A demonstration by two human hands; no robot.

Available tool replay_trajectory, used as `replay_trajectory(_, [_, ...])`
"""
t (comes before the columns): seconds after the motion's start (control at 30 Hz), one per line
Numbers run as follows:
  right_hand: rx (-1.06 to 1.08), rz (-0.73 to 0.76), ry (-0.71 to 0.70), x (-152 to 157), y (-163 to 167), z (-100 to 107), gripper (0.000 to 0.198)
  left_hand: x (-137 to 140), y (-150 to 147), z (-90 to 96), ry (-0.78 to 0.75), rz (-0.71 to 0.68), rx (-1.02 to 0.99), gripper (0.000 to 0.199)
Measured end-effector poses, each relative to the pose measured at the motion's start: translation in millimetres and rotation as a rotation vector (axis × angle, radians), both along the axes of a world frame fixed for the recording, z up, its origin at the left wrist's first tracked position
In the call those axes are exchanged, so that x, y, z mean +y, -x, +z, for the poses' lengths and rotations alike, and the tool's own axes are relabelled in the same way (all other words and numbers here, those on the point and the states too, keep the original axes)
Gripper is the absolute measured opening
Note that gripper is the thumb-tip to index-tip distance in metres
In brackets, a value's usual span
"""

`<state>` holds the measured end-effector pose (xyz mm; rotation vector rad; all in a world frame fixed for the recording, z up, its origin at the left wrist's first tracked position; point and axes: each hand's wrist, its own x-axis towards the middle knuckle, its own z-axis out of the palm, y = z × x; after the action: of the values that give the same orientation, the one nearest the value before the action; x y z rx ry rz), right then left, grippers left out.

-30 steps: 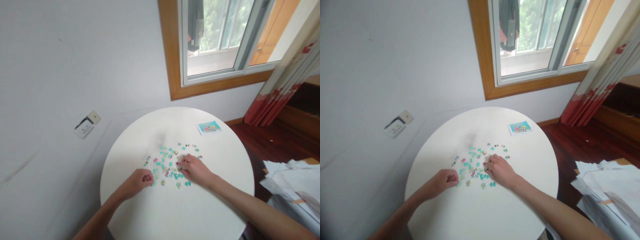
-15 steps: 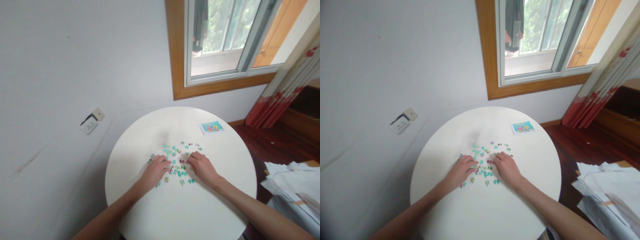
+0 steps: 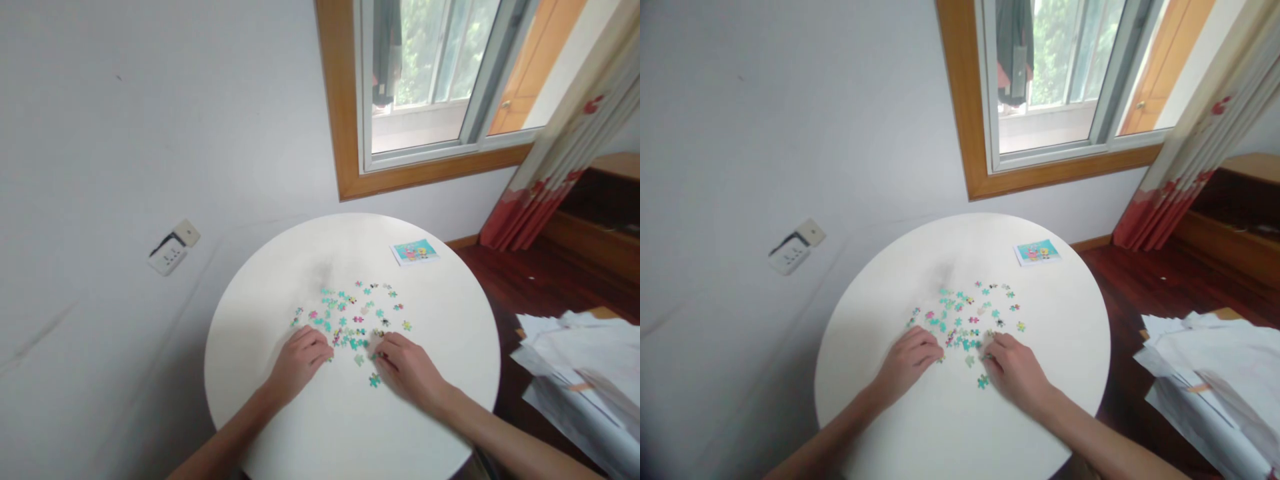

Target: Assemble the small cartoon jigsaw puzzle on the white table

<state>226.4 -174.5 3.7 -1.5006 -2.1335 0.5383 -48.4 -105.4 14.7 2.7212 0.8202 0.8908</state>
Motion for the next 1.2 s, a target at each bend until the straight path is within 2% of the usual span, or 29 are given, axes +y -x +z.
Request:
replay_trajectory(0.13, [-0.002, -0.108, -0.106, 25.2, -21.7, -3.2, 0.023, -31.4, -0.4, -5.9, -0.065, -0.109, 0.073, 0.012])
replay_trajectory(0.23, [-0.074, -0.057, -0.128, 56.1, -22.4, 0.9, 0.019, -39.1, -1.3, -5.2, -0.029, -0.144, 0.122, 0.006])
replay_trajectory(0.33, [-0.192, 0.047, -0.131, 85.8, -12.9, 6.2, 0.017, -26.8, 2.0, 0.0, 0.022, -0.102, 0.130, 0.010])
replay_trajectory(0.43, [-0.281, 0.114, -0.118, 102.8, -4.9, 9.6, 0.014, -0.7, 11.8, 2.4, 0.068, 0.029, 0.099, 0.016])
replay_trajectory(0.53, [-0.326, 0.104, -0.137, 106.4, -2.5, 10.7, 0.015, 26.6, 25.6, -0.3, 0.111, 0.193, 0.077, 0.017])
replay_trajectory(0.67, [-0.374, 0.098, -0.182, 102.7, -1.3, 9.6, 0.022, 51.6, 34.2, 0.3, 0.160, 0.272, 0.122, 0.018])
replay_trajectory(0.77, [-0.307, 0.060, -0.150, 100.6, 1.7, 7.2, 0.025, 63.6, 23.8, 5.2, 0.197, 0.276, 0.169, 0.018])
replay_trajectory(0.83, [-0.254, 0.018, -0.110, 100.7, 3.3, 5.7, 0.019, 69.6, 9.1, 6.4, 0.199, 0.244, 0.193, 0.019])
replay_trajectory(0.9, [-0.231, -0.041, -0.082, 101.8, 2.7, 5.0, 0.012, 74.2, -8.3, 4.4, 0.187, 0.203, 0.228, 0.021])
replay_trajectory(1.0, [-0.227, -0.104, -0.084, 104.4, -3.8, 5.2, 0.014, 78.6, -30.8, -1.7, 0.177, 0.217, 0.243, 0.023])
replay_trajectory(1.2, [-0.234, -0.014, -0.086, 107.5, -17.3, 5.0, 0.020, 84.2, -43.1, -4.6, 0.208, 0.203, 0.234, 0.013])
